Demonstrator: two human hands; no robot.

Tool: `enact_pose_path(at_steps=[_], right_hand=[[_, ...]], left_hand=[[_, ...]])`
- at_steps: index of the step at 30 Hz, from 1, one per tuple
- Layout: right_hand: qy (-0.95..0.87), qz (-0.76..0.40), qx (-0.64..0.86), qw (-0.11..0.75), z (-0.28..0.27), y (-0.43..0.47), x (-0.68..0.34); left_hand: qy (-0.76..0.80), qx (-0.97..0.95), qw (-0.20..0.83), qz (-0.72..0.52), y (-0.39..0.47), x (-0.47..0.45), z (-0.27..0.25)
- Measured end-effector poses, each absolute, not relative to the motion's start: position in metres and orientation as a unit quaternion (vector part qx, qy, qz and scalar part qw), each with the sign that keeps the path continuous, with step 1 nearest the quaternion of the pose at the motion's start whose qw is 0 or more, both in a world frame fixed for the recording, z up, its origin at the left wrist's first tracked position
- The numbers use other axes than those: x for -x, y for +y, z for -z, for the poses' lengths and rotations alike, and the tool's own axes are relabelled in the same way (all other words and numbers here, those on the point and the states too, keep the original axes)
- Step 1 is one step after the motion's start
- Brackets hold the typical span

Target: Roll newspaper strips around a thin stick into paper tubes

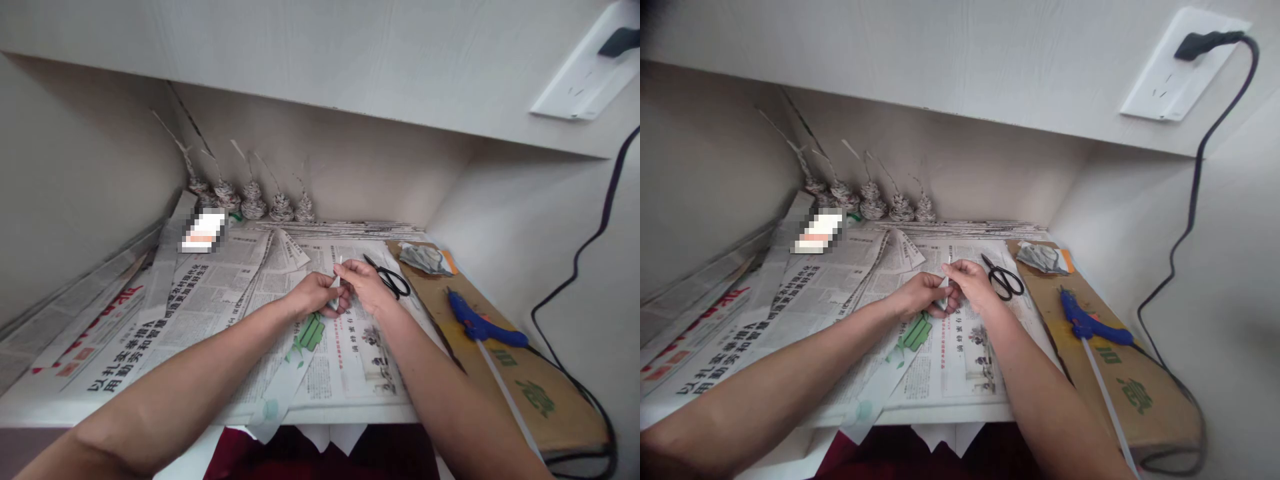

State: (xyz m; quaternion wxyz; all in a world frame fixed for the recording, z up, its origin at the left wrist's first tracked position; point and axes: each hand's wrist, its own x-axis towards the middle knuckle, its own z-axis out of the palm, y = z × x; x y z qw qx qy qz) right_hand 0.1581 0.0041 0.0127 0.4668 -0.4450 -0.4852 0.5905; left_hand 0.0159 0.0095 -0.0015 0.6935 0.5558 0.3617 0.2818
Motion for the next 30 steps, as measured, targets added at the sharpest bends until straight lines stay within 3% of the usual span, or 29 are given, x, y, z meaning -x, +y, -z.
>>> enact_pose_path(at_steps=[5, 12, 18, 24, 30], right_hand=[[-0.517, -0.609, 0.417, 0.434, -0.0115, 0.0052, -0.1629], [-0.478, -0.579, 0.460, 0.474, -0.0098, 0.0078, -0.1614], [-0.513, -0.616, 0.433, 0.413, -0.0133, 0.0052, -0.1642], [-0.487, -0.578, 0.461, 0.465, -0.0106, 0.0077, -0.1640], [-0.524, -0.621, 0.415, 0.409, -0.0133, 0.0051, -0.1669]], left_hand=[[0.348, -0.549, 0.701, -0.294, 0.0091, -0.0155, 0.0011], [0.340, -0.563, 0.699, -0.279, 0.0075, -0.0162, -0.0002], [0.343, -0.552, 0.705, -0.284, 0.0075, -0.0160, -0.0018], [0.345, -0.567, 0.696, -0.274, 0.0055, -0.0153, -0.0035], [0.348, -0.568, 0.692, -0.278, 0.0084, -0.0157, 0.0009]])
